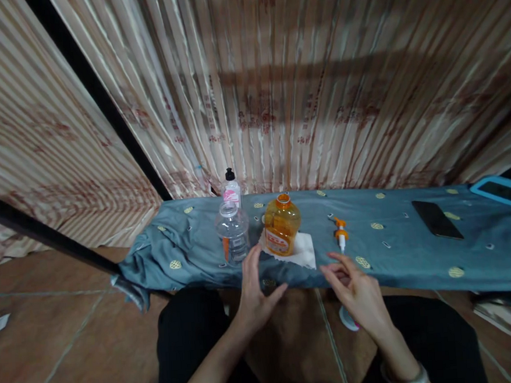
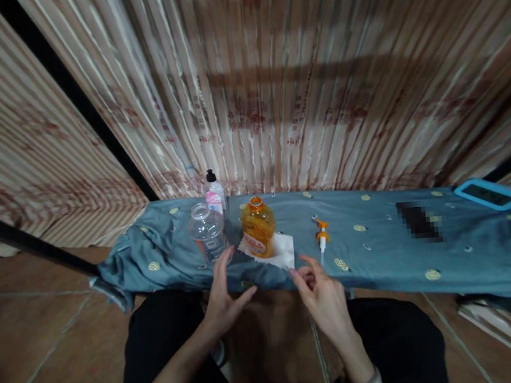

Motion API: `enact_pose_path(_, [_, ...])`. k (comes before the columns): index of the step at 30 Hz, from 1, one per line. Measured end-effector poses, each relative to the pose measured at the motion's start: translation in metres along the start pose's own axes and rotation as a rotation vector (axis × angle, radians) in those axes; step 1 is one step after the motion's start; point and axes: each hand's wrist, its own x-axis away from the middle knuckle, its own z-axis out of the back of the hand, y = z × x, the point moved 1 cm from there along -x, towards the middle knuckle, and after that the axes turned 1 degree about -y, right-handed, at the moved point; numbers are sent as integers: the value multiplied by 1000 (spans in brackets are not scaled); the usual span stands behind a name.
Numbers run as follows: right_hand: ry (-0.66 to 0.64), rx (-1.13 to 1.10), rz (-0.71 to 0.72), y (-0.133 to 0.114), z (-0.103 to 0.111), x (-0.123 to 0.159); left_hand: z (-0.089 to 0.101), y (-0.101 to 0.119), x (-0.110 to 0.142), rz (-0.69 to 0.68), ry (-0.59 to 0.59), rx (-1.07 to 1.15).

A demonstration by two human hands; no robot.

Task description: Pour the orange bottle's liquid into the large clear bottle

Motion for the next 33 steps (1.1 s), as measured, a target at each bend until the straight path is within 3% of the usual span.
enact_pose_path(3, [-132,-129,-29,3,-28,27,27,-4,17,130,145,-38])
enact_pose_path(7, [-331,-247,-24,0,-67,60,50,-22,-5,214,355,-39])
enact_pose_path(13, [-489,-330,-52,1,-98,89,36,-54,-58,346,286,109])
enact_pose_path(20, [-517,-410,-68,24,-110,95,29,-53,-69,455,358,33])
enact_pose_path(26, [-432,-429,-52,15,-91,82,27,-54,-68,452,397,58])
enact_pose_path(30, [-293,-420,-31,16,-50,56,24,-58,-65,466,391,61])
enact_pose_path(33, [-157,-398,-12,23,-15,10,23,-61,-61,473,378,46])
